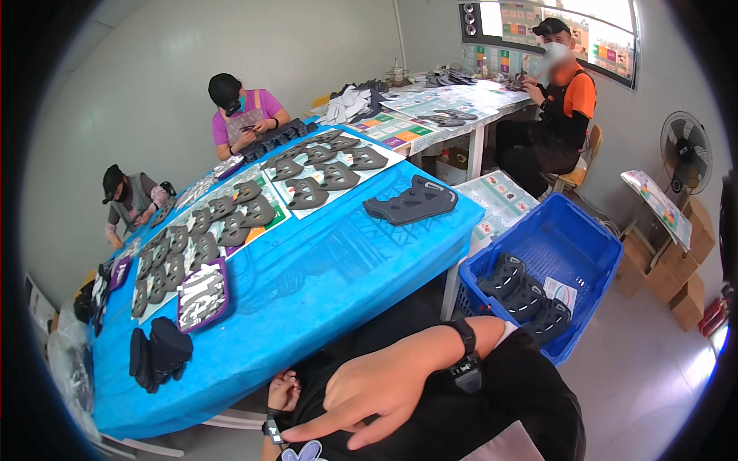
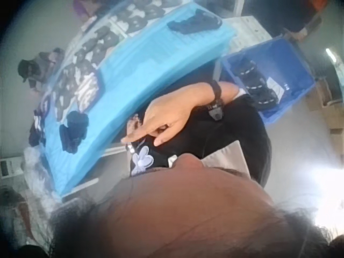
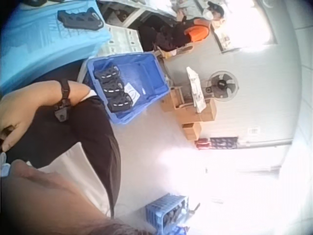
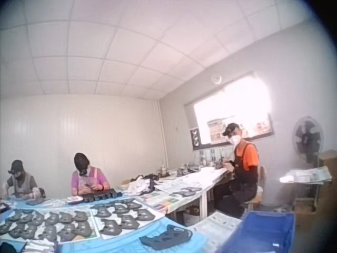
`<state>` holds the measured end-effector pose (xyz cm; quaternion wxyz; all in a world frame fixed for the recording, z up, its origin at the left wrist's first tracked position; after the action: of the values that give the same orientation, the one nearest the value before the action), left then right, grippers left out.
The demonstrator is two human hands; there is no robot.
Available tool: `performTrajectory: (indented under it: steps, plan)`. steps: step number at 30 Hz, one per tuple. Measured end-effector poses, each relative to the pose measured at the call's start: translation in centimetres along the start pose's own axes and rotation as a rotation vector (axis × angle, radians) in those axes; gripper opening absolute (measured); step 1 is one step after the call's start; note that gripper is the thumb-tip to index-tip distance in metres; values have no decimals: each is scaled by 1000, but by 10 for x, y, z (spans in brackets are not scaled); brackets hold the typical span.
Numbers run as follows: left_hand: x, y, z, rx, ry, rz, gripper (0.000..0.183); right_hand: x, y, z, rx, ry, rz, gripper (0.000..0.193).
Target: Organizing and sorting various shoe upper components on a manufacturing table while communicating with colleagues.
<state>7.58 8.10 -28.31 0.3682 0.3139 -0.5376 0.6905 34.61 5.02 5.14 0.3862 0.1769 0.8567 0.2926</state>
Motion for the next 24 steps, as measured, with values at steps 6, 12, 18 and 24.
performTrajectory:
  steps: [6,12,18,24]
  plan:
    - [8,-17,1,-22,-38,144,36,-21,-27,16,-488,122,123,28]
    - [8,-17,15,-38,-34,202,33,-23,47,43,287,-899,841,40]
    - [10,-30,12,-28,-10,211,31,4,37,84,117,-938,944,29]
    - [17,-16,6,123,-172,189,19,52,14,89,-26,-805,764,25]
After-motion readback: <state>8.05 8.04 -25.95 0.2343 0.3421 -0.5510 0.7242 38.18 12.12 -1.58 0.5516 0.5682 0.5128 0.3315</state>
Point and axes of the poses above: each hand's wrist, its own z-axis away from the middle knuckle, its own y-axis out of the back of the hand, x = y × z, the point moved 6 cm from there along -z, towards the middle knuckle, and after that the axes turned 3 degrees about -z, right-handed, at the moved point
